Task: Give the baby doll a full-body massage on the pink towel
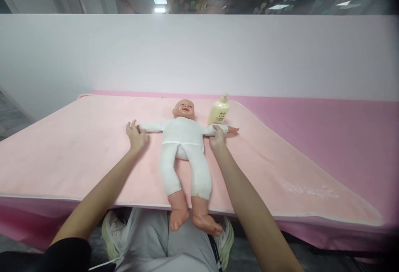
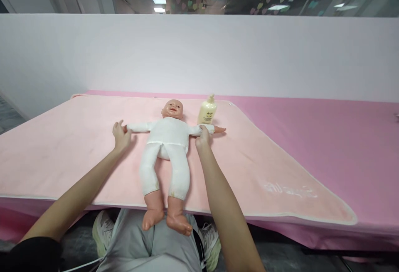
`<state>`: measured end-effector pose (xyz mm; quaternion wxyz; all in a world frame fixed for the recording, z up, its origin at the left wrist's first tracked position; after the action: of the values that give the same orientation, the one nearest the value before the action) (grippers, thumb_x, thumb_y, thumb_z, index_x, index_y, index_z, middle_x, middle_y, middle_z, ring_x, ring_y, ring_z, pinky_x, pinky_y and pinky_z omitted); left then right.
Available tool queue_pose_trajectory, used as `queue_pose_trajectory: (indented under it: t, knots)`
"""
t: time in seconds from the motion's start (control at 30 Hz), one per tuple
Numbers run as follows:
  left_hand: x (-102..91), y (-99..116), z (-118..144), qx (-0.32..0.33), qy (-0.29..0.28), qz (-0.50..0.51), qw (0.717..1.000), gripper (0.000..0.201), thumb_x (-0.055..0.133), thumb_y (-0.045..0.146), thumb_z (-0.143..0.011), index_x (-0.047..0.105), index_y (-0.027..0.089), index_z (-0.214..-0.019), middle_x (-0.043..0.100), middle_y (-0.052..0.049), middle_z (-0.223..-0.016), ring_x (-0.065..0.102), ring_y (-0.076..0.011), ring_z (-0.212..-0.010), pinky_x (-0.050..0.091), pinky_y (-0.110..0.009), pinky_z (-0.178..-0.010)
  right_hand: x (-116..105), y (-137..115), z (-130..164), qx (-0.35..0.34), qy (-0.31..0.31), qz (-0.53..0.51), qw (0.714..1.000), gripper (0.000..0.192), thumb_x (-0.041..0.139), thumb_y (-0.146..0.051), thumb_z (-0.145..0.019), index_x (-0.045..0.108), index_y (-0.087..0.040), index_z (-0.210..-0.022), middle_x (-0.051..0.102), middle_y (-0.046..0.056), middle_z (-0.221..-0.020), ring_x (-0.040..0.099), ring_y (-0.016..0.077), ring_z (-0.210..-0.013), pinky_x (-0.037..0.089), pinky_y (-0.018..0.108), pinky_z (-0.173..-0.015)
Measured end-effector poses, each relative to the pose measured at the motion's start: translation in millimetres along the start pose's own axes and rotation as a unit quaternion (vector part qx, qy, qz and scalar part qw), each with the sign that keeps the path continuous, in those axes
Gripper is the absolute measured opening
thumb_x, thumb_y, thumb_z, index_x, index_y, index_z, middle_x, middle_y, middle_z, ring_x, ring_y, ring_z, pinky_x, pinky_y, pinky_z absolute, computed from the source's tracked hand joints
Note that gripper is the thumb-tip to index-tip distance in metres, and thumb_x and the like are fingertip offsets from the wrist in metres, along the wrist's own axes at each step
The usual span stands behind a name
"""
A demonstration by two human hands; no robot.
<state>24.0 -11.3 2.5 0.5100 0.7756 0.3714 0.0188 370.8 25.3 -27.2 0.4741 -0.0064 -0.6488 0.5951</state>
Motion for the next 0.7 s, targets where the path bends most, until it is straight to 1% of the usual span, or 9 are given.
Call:
queue_pose_trajectory:
  t: [0.07, 0.13, 0.2, 0.23, 0.3, 0.37, 0.43, 0.57, 0.7]
  knots:
    - [-3.6, 18, 28, 0.135, -0.072, -0.048, 0.987, 0.058, 0.058, 0.023, -0.075, 0.044, 0.013, -0.131, 0.029, -0.019, -0.145, 0.022, -0.0333, -0.139, 0.021, -0.055, -0.113, 1, -1, 1, 0.029, 0.027, -0.013, 0.999, 0.038, 0.057, -0.011, -0.067, 0.046, -0.019, -0.103, 0.058, -0.003, -0.096, 0.061, 0.0080, -0.084, 0.057, 0.019, -0.072]
    - [-12.0, 39, 57, 0.284, -0.154, -0.048, 0.945, 0.051, 0.052, 0.027, -0.083, 0.043, 0.017, -0.133, 0.033, -0.017, -0.145, 0.028, -0.0306, -0.137, 0.027, -0.055, -0.111, 3, -3, 2, 0.046, 0.041, -0.020, 0.998, 0.038, 0.058, -0.009, -0.066, 0.047, -0.019, -0.101, 0.058, -0.004, -0.095, 0.061, 0.0069, -0.080, 0.057, 0.018, -0.068]
    - [-25.7, 59, 86, 0.454, -0.199, 0.000, 0.869, 0.036, 0.044, 0.021, -0.089, 0.052, 0.020, -0.124, 0.048, -0.014, -0.135, 0.042, -0.0242, -0.129, 0.038, -0.047, -0.106, 4, -4, 4, 0.047, 0.049, -0.023, 0.997, 0.036, 0.059, -0.008, -0.066, 0.049, -0.018, -0.099, 0.059, -0.004, -0.094, 0.060, 0.0066, -0.077, 0.056, 0.016, -0.065]
    - [-33.4, 68, 99, 0.547, -0.211, 0.042, 0.809, 0.030, 0.046, 0.021, -0.089, 0.057, 0.021, -0.117, 0.058, -0.012, -0.123, 0.050, -0.0218, -0.121, 0.043, -0.043, -0.102, 4, -4, 4, 0.044, 0.048, -0.027, 0.998, 0.035, 0.060, -0.008, -0.066, 0.049, -0.018, -0.098, 0.059, -0.004, -0.094, 0.060, 0.0066, -0.076, 0.056, 0.016, -0.063]
    - [-44.1, 79, 121, 0.656, -0.271, 0.086, 0.699, 0.024, 0.047, 0.024, -0.089, 0.062, 0.019, -0.107, 0.066, -0.010, -0.109, 0.057, -0.0198, -0.112, 0.047, -0.037, -0.100, 4, -4, 5, 0.037, 0.040, -0.037, 0.998, 0.035, 0.060, -0.008, -0.066, 0.049, -0.018, -0.098, 0.059, -0.004, -0.093, 0.060, 0.0065, -0.076, 0.055, 0.015, -0.062]
    - [-48.6, 85, 137, 0.710, -0.311, 0.118, 0.620, 0.030, 0.040, 0.031, -0.091, 0.065, 0.017, -0.101, 0.068, -0.010, -0.108, 0.058, -0.0199, -0.111, 0.047, -0.035, -0.101, 5, -4, 6, 0.033, 0.029, -0.043, 0.998, 0.036, 0.060, -0.008, -0.066, 0.050, -0.018, -0.099, 0.060, -0.003, -0.093, 0.060, 0.0066, -0.076, 0.055, 0.014, -0.061]
    - [-47.1, 90, 148, 0.736, -0.326, 0.135, 0.578, 0.036, 0.036, 0.034, -0.090, 0.067, 0.018, -0.099, 0.066, -0.010, -0.114, 0.058, -0.0200, -0.111, 0.047, -0.035, -0.101, 6, -4, 5, 0.032, 0.024, -0.044, 0.998, 0.037, 0.061, -0.007, -0.064, 0.051, -0.017, -0.099, 0.060, -0.003, -0.093, 0.061, 0.0074, -0.076, 0.055, 0.016, -0.062]
    - [-33.6, 100, 160, 0.723, -0.372, 0.129, 0.568, 0.035, 0.042, 0.032, -0.082, 0.066, 0.018, -0.103, 0.063, -0.009, -0.122, 0.060, -0.0196, -0.104, 0.048, -0.036, -0.095, 9, -5, 2, 0.023, 0.028, -0.036, 0.999, 0.040, 0.062, -0.008, -0.063, 0.051, -0.017, -0.101, 0.061, -0.001, -0.094, 0.062, 0.0096, -0.079, 0.057, 0.019, -0.067]
    - [-21.3, 109, 168, 0.736, -0.390, 0.140, 0.535, 0.040, 0.048, 0.047, -0.083, 0.064, 0.018, -0.105, 0.065, -0.009, -0.107, 0.060, -0.0193, -0.086, 0.050, -0.036, -0.077, 9, -7, 2, 0.011, 0.004, -0.029, 1.000, 0.042, 0.062, -0.011, -0.065, 0.050, -0.018, -0.105, 0.063, 0.001, -0.100, 0.064, 0.0118, -0.086, 0.058, 0.022, -0.072]
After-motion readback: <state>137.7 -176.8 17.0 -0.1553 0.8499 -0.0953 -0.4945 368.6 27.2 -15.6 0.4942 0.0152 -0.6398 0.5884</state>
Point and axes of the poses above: each hand's wrist, its own z-axis away from the middle knuckle, its own x-axis out of the palm, y = z × x, the point moved 2 cm from there along -z, towards the middle knuckle
